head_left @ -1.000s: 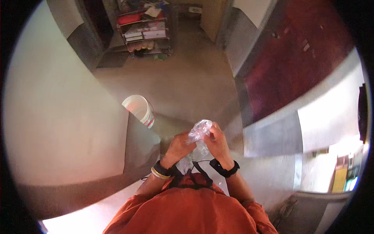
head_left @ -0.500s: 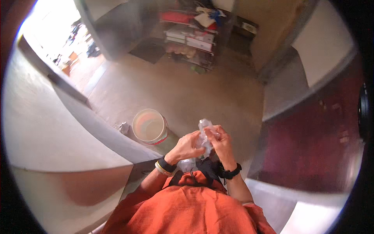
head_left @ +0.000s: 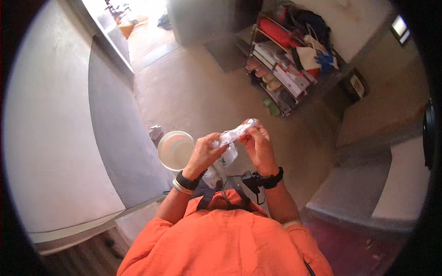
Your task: The person sorts through piles of fabric scraps and padding on a floor, places a board into a red bin, and then gathers and carries a small plastic bag of small items out of the room.
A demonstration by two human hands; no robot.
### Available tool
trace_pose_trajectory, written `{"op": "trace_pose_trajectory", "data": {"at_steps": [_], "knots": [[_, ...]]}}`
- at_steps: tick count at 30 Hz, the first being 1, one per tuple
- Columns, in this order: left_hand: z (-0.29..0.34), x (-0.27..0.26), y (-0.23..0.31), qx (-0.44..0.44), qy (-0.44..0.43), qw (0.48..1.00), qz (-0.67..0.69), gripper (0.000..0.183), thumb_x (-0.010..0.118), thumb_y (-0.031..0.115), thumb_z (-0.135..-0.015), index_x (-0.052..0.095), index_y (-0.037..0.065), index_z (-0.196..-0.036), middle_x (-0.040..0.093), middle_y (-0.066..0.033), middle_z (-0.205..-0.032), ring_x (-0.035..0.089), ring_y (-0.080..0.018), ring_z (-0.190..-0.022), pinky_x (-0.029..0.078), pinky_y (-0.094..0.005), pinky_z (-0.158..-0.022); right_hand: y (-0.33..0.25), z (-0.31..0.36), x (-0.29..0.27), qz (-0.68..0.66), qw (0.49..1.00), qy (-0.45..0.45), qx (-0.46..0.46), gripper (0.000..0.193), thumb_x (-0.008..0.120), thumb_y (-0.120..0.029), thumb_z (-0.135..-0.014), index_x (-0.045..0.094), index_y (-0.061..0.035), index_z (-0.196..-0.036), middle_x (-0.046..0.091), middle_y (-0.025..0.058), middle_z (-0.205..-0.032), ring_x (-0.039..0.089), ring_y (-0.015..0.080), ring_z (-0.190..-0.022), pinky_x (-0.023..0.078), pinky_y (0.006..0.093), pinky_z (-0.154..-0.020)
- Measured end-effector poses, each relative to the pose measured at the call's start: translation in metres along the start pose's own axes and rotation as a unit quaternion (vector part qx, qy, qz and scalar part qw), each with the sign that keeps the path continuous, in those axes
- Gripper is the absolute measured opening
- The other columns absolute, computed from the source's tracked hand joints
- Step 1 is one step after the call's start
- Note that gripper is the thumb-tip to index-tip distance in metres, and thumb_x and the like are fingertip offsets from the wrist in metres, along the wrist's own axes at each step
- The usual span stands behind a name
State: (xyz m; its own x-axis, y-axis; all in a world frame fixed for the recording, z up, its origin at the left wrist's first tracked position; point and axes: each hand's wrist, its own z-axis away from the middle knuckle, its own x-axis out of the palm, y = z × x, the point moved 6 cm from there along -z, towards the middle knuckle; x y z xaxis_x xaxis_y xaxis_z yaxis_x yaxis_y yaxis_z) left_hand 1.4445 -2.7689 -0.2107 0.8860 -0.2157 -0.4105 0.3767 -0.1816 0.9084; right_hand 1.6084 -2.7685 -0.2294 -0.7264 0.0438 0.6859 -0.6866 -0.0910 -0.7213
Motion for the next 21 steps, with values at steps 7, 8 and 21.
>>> {"op": "trace_pose_trajectory", "data": {"at_steps": [7, 8, 21], "knots": [[-0.130, -0.072, -0.043, 0.075, 0.122, 0.987, -0.070, 0.025, 0.070, 0.009, -0.074, 0.065, 0.001, -0.097, 0.062, -0.0140, -0.097, 0.063, -0.0316, -0.082, 0.051, -0.0358, -0.069, -0.010, -0.166, 0.063, 0.049, 0.991, -0.126, -0.015, 0.011, 0.050, -0.007, -0.092, 0.052, -0.0035, -0.102, 0.057, 0.0052, -0.095, 0.058, 0.0129, -0.087, 0.051, 0.0292, -0.079], [-0.148, -0.088, -0.048, 0.116, 0.158, 0.978, -0.077, 0.025, 0.070, 0.010, -0.073, 0.066, 0.003, -0.096, 0.062, -0.0124, -0.100, 0.063, -0.0316, -0.082, 0.051, -0.0359, -0.069, -0.009, -0.189, 0.077, 0.050, 0.989, -0.135, -0.017, 0.011, 0.050, -0.007, -0.092, 0.052, -0.0035, -0.102, 0.057, 0.0052, -0.095, 0.058, 0.0129, -0.087, 0.051, 0.0292, -0.079], [-0.432, -0.316, -0.093, 0.045, 0.318, 0.910, -0.263, 0.028, 0.053, 0.000, -0.070, 0.067, 0.004, -0.095, 0.066, -0.0069, -0.084, 0.066, -0.0251, -0.074, 0.053, -0.0347, -0.064, 0.031, -0.503, 0.221, 0.076, 0.974, -0.208, 0.044, 0.014, 0.053, -0.011, -0.094, 0.053, -0.0047, -0.107, 0.058, 0.0080, -0.110, 0.058, 0.0160, -0.097, 0.050, 0.0307, -0.088]]}}
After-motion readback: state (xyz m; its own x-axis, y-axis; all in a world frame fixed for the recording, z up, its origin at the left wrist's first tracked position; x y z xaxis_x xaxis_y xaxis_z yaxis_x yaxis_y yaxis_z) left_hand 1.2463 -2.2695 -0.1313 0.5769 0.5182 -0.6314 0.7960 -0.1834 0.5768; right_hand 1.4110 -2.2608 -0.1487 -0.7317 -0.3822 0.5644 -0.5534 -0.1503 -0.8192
